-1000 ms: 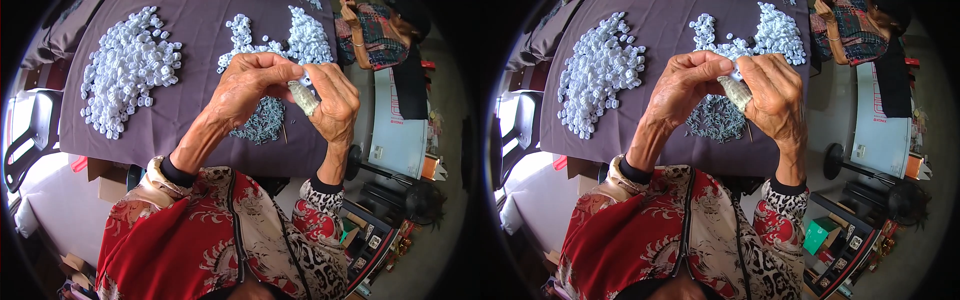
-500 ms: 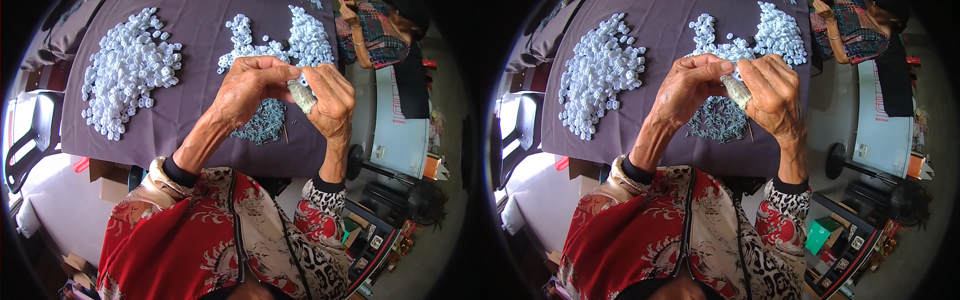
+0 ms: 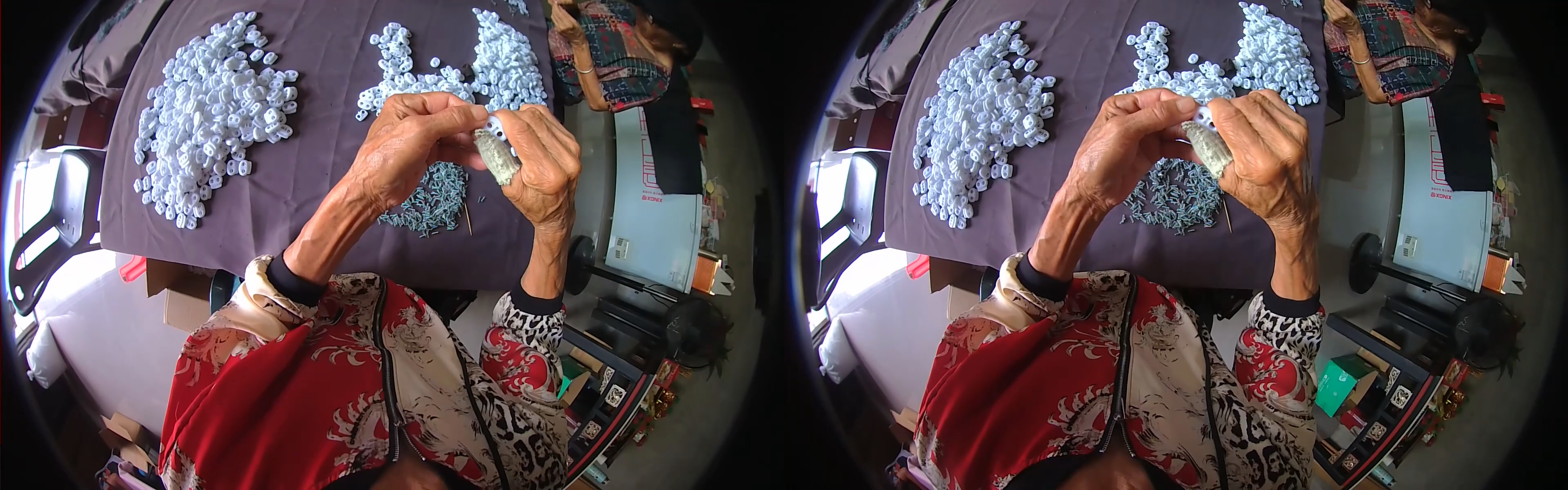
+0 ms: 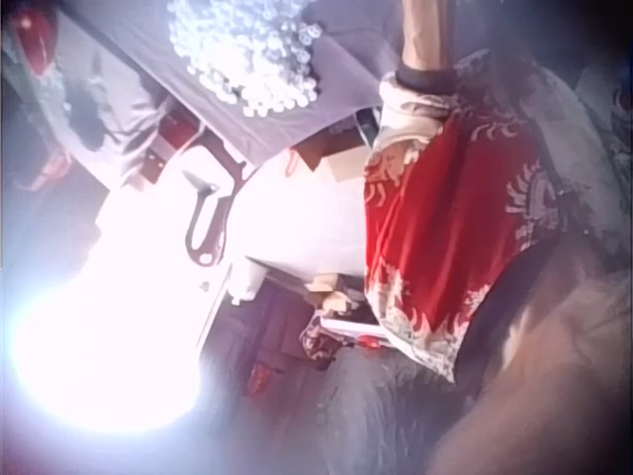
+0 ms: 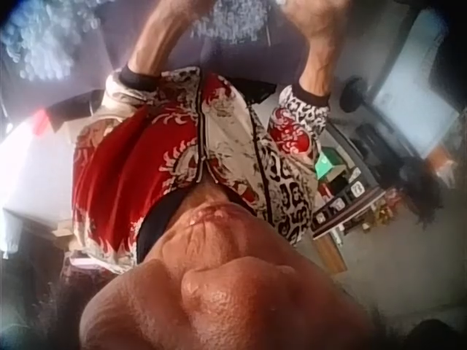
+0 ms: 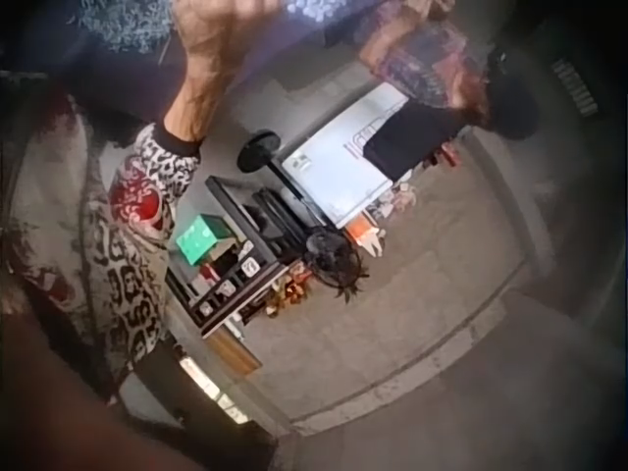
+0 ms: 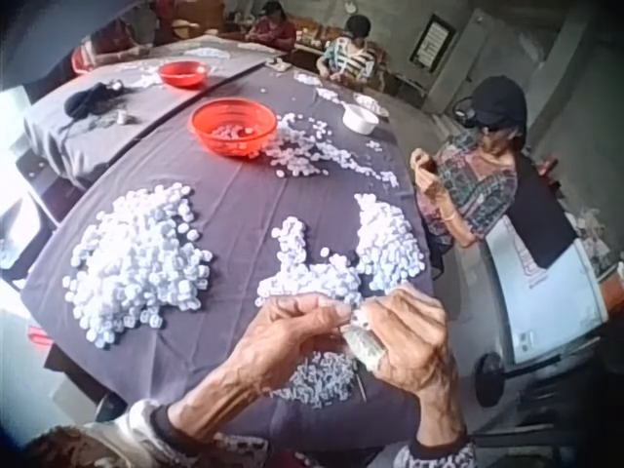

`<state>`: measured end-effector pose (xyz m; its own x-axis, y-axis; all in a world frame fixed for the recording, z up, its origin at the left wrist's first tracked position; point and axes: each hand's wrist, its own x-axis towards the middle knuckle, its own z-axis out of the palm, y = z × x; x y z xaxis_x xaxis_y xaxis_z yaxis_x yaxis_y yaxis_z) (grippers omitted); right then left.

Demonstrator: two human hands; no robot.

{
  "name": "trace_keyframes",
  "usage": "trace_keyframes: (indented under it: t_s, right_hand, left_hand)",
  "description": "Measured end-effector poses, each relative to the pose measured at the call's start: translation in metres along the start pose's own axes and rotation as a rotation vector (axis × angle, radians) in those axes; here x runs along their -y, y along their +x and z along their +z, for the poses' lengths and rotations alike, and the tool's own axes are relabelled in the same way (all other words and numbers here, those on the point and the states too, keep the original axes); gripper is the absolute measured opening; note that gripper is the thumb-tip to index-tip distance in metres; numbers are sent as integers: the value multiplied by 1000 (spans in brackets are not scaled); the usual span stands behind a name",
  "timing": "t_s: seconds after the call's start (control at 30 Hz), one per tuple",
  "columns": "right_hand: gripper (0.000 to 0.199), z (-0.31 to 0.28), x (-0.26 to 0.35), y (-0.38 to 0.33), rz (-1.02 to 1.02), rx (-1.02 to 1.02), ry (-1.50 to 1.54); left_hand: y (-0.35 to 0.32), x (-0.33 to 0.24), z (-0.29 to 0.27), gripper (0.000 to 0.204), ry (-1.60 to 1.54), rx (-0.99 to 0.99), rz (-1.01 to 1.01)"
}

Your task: The person assembles plastic cord locks by inserting springs into the plastic stoppers by hand.

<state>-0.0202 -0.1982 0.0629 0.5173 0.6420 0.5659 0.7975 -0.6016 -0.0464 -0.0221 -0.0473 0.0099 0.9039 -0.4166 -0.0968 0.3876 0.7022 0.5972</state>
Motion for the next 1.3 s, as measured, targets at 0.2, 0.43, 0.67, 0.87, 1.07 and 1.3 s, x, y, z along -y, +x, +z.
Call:
trace_keyframes:
  t_s: [0.2, 0.43, 0.67, 0.87, 1.07, 1.3]
  right_hand:
    - [28, -1, 1, 0, 17, 9, -36]
    - [33, -3, 4, 0, 92, 15, -20]
    - [33, -6, 8, 2, 124, -19, 35]
    - [37, -3, 6, 1, 95, -49, 37]
    - [29, -7, 13, 5, 140, -32, 51]
    - [29, -5, 12, 5, 120, -3, -46]
  left_hand:
    - [-2, -1, 2, 14, 21, -16, 17]
    - [-4, -2, 3, 15, -17, -26, 27]
    - [-5, -5, 4, 17, -12, -22, 33]
    - [-7, -6, 5, 19, -2, -29, 49]
    - [-4, -6, 4, 18, -3, -7, 34]
    - [-4, -5, 4, 18, 46, -34, 67]
